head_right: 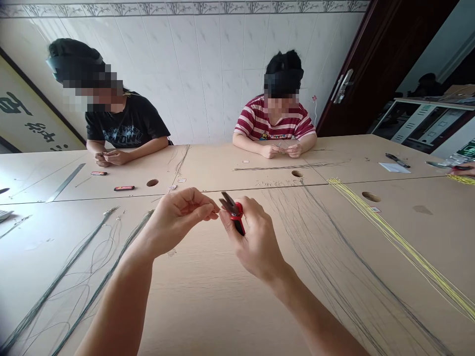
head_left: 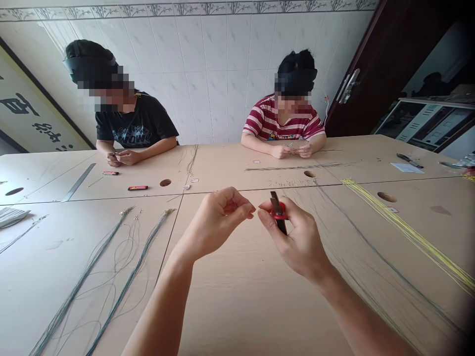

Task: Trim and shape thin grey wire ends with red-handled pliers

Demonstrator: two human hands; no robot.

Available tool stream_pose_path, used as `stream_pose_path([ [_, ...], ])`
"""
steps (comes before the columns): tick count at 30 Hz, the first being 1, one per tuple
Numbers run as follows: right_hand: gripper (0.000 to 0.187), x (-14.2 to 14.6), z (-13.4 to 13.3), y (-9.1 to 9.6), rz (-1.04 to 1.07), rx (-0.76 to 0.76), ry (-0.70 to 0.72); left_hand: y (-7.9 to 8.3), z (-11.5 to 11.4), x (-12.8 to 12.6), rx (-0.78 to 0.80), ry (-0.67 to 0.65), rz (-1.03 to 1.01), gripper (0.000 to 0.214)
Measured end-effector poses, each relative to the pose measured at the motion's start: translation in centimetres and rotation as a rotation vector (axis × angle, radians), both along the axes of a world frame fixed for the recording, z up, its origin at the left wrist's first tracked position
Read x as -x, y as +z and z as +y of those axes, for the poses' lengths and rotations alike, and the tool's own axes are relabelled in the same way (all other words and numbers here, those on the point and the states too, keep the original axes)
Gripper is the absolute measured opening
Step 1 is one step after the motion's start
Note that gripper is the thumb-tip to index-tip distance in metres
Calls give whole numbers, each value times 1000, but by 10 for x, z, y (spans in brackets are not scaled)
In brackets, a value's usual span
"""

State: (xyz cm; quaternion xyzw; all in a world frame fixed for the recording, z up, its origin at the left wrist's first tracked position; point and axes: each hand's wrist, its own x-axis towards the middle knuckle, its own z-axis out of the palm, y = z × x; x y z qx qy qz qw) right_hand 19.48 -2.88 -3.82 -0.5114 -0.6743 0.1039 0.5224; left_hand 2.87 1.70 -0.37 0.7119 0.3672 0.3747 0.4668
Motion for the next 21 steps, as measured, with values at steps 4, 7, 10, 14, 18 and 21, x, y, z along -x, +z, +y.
stream_pose_path([
  [4,9,0,1,0,-111,-102,20,-2,0,-2,10,-14,40,12],
  [7,9,1,3,-2,-187,-156,19,-3,1,-2,3,4,27,8],
  [10,9,0,5,-4,-213,-167,22,-4,2,-3,3,14,25,6],
  [14,14,-1,8,-7,-240,-177,28,-6,2,-6,0,19,37,4],
  [18,14,-2,10,-10,-264,-186,19,-8,2,-8,5,28,50,5],
  [21,13,-2,11,-11,-256,-177,25,-8,2,-9,3,26,61,6],
])
